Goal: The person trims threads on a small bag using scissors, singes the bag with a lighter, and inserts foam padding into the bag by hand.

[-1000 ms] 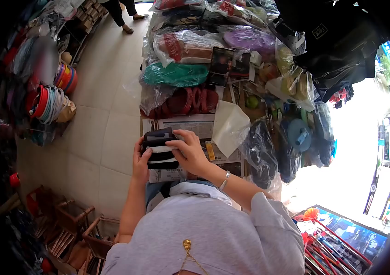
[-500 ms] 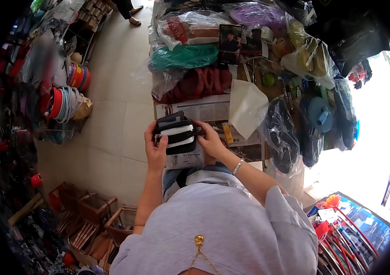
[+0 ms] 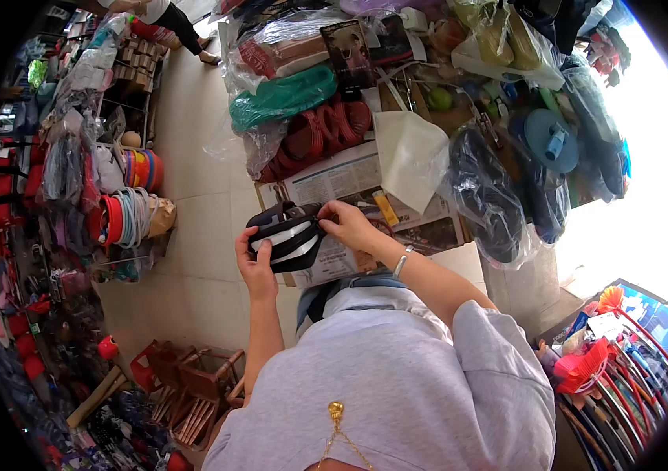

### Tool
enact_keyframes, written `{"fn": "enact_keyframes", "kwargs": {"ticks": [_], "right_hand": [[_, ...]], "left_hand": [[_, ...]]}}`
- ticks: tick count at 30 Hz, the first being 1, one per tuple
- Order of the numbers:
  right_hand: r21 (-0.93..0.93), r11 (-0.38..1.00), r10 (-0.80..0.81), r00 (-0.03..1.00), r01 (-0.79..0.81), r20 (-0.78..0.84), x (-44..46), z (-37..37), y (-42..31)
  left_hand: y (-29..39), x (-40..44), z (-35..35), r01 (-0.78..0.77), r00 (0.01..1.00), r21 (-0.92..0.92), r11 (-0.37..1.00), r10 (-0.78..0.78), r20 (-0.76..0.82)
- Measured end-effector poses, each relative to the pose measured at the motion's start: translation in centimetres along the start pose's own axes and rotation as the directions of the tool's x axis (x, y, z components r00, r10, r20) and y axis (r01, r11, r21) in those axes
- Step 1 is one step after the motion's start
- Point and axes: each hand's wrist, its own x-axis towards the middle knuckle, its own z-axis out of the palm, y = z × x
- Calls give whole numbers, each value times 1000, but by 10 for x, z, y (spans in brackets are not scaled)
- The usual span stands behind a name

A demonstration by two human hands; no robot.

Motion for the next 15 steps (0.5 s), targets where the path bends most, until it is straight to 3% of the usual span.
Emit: {"fn": "enact_keyframes", "kwargs": {"ticks": [2, 5, 8, 12, 15], "right_hand": [[-16, 1000, 9, 999, -9, 33, -1, -2, -3], [52, 995, -81, 996, 82, -28, 0, 4, 8], [-15, 993, -114, 993, 115, 27, 0, 0, 8], [12, 999, -35, 993, 34, 117, 6, -7, 9], [-141, 987, -45, 982, 71, 181, 4, -10, 8]], "left_hand": [[-2, 0, -1, 8, 1000, -101, 995, -7, 11], [-5, -1, -2, -16, 999, -51, 999, 18, 36], [-3, -2, 0, 1, 999, -68, 998, 2, 44], [-2, -2, 3, -20, 998, -40, 999, 22, 51], [-3, -2, 8, -78, 997, 12, 997, 78, 14]]}}
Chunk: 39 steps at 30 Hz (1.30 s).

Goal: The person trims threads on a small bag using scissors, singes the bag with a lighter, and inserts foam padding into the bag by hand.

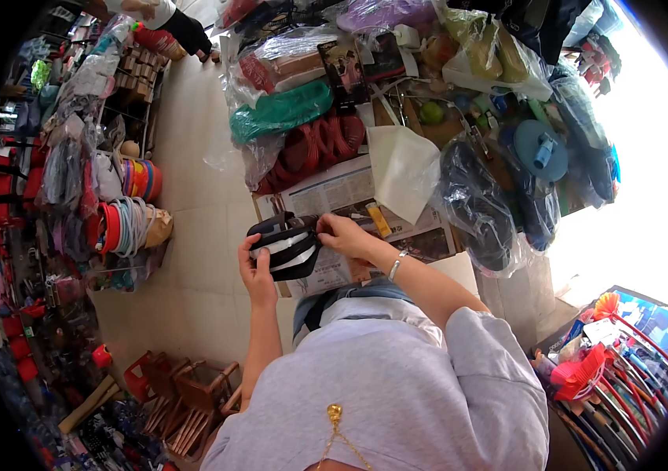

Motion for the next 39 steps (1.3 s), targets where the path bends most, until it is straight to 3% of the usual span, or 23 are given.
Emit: {"fn": "enact_keyframes", "kwargs": {"ticks": [2, 10, 15, 19, 25, 27, 28, 34, 36, 38, 39], "right_hand": [[122, 989, -64, 984, 85, -164, -3, 5, -4], [-105, 987, -125, 991, 121, -40, 1, -6, -9], [89, 996, -32, 999, 29, 28, 5, -7, 1], [139, 990, 7, 996, -19, 89, 10, -8, 5], [120, 992, 33, 999, -30, -21, 8, 2, 7], [477, 853, 203, 977, -211, 69, 5, 1, 2], [475, 853, 205, 976, -214, 72, 5, 0, 0], [575, 798, 178, 982, -182, 64, 4, -6, -21], [598, 800, 59, 998, -46, -2, -4, -11, -37], [574, 819, 21, 1000, -25, 13, -9, -10, -63], [483, 874, -52, 999, 51, -11, -10, -8, -71]], "left_hand": [[-2, 1, 0, -6, 1000, 2, 1000, 6, 3], [-5, 1, -2, 20, 1000, -2, 1000, -20, 14], [-3, -1, 0, 26, 1000, -24, 999, -25, 15], [-4, -2, 0, -9, 1000, 0, 1000, 9, 28], [-6, -2, 1, -6, 1000, -16, 1000, 7, 17], [-5, -2, 1, -10, 1000, -20, 1000, 10, 15], [-4, -3, 2, -37, 999, 14, 999, 36, 21], [0, -2, 3, -50, 999, 50, 998, 49, 12], [2, -1, 3, -29, 1000, 51, 998, 28, 9], [4, -3, 8, -39, 999, 67, 997, 40, -10], [0, -3, 8, -21, 1000, 64, 998, 22, -12]]}}
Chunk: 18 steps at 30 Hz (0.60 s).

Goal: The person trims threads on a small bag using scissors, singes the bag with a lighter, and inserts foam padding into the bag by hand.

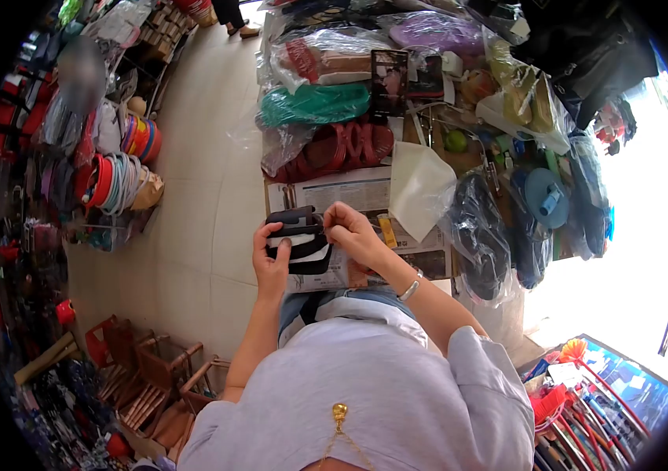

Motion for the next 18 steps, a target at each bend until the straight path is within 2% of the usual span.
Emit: {"fn": "enact_keyframes", "kwargs": {"ticks": [1, 2, 3, 4, 5, 7, 9, 13, 14, 15, 17, 18], "right_hand": [[-106, 991, -78, 997, 80, 21, 0, 5, -5], [-337, 932, -148, 989, 130, -27, 0, 13, -10], [-342, 931, -142, 990, 128, -14, -2, 24, -23], [-573, 808, -179, 984, 137, -17, -6, 37, -41], [-766, 628, -219, 976, 136, -7, -8, 48, -52], [-845, 457, -369, 923, 278, 104, -6, 60, -46], [-864, 356, -430, 883, 357, 188, -4, 67, -40], [-904, 305, -387, 906, 300, 170, -5, 65, -45], [-904, 319, -380, 912, 285, 154, -6, 63, -46], [-903, 333, -375, 917, 271, 136, -6, 61, -47], [-912, 333, -370, 923, 238, 106, -7, 57, -48], [-901, 341, -394, 911, 267, 121, -9, 59, -53]], "left_hand": [[-2, -1, 1, 6, 1000, 1, 1000, -6, -17], [-4, -2, 2, 18, 1000, -16, 1000, -18, -19], [-5, -2, 3, 28, 999, -35, 999, -29, -22], [-5, -2, 5, 26, 999, -53, 998, -27, -25], [-5, -2, 7, 28, 999, -60, 998, -30, -41], [0, -3, 11, -44, 999, -20, 999, 43, -29], [1, -7, 13, -52, 998, 25, 998, 53, -37], [3, -15, 10, -81, 996, -35, 996, 82, 22], [10, -19, 9, -216, 976, 172, 961, 211, 46], [18, -20, 10, -342, 939, 368, 865, 332, 94], [22, -15, 15, -360, 930, 370, 856, 360, 72], [22, -12, 15, -392, 918, 422, 817, 377, 123]]}}
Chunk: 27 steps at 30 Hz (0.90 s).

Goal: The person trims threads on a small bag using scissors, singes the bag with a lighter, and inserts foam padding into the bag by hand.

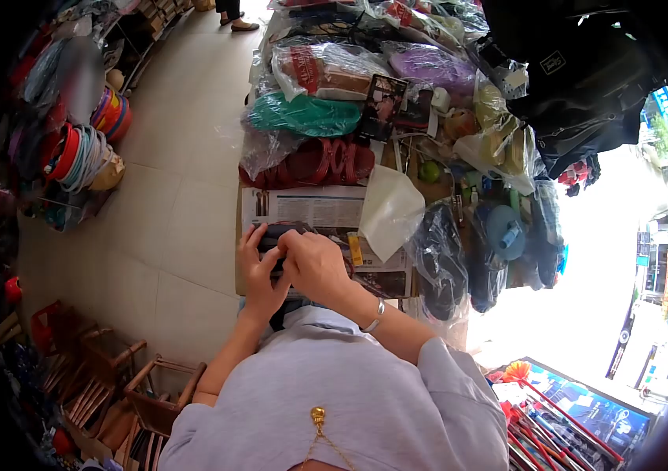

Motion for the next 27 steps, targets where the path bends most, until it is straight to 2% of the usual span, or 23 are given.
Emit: {"fn": "enact_keyframes", "kwargs": {"ticks": [1, 3, 5, 6, 7, 9, 10, 14, 17, 19, 21, 23, 25, 27], "right_hand": [[25, 999, -27, 999, 27, -18, 0, -2, -2], [5, 999, -37, 999, 37, -1, -4, -4, 7], [258, 962, 91, 996, -87, -4, -8, -7, 13], [442, 852, 258, 960, -279, 108, -12, -7, 18], [442, 853, 260, 960, -278, 104, -14, -8, 23], [220, 961, 148, 984, -166, 97, -15, -12, 29], [124, 983, 120, 988, -132, 101, -20, -9, 31], [62, 995, 72, 997, -73, 21, -20, -5, 28], [76, 996, 43, 999, -42, -10, -14, -7, 26], [46, 993, 105, 993, -108, 60, -10, -12, 22], [5, 997, 79, 996, -79, 45, -7, -15, 25], [-35, 998, 52, 998, -51, 28, -6, -15, 25], [-43, 998, 47, 998, -46, 38, -5, -15, 23], [-56, 998, 37, 999, -35, 35, -5, -14, 21]], "left_hand": [[0, 3, 0, -39, 999, 65, 997, 37, 39], [1, 11, 0, -36, 999, 19, 999, 36, 22], [2, 16, 0, -42, 999, -9, 999, 42, 33], [2, 18, 1, -46, 998, -10, 999, 47, 33], [1, 20, 1, -8, 1000, -50, 999, 9, 13], [3, 22, 2, 27, 1000, -92, 995, -28, -2], [4, 22, 2, 20, 999, -44, 999, -21, -30], [2, 22, 2, -32, 997, 99, 995, 39, -71], [1, 25, 1, -6, 997, 57, 998, 10, -82], [6, 28, -5, 8, 997, 65, 998, -3, -80], [5, 27, -10, 26, 997, 76, 997, -20, -79], [-2, 24, -15, 210, 973, -43, 977, -214, -86], [-8, 22, -16, 201, 974, -51, 978, -205, -100], [-9, 20, -17, 363, 922, -234, 902, -384, -50]]}}
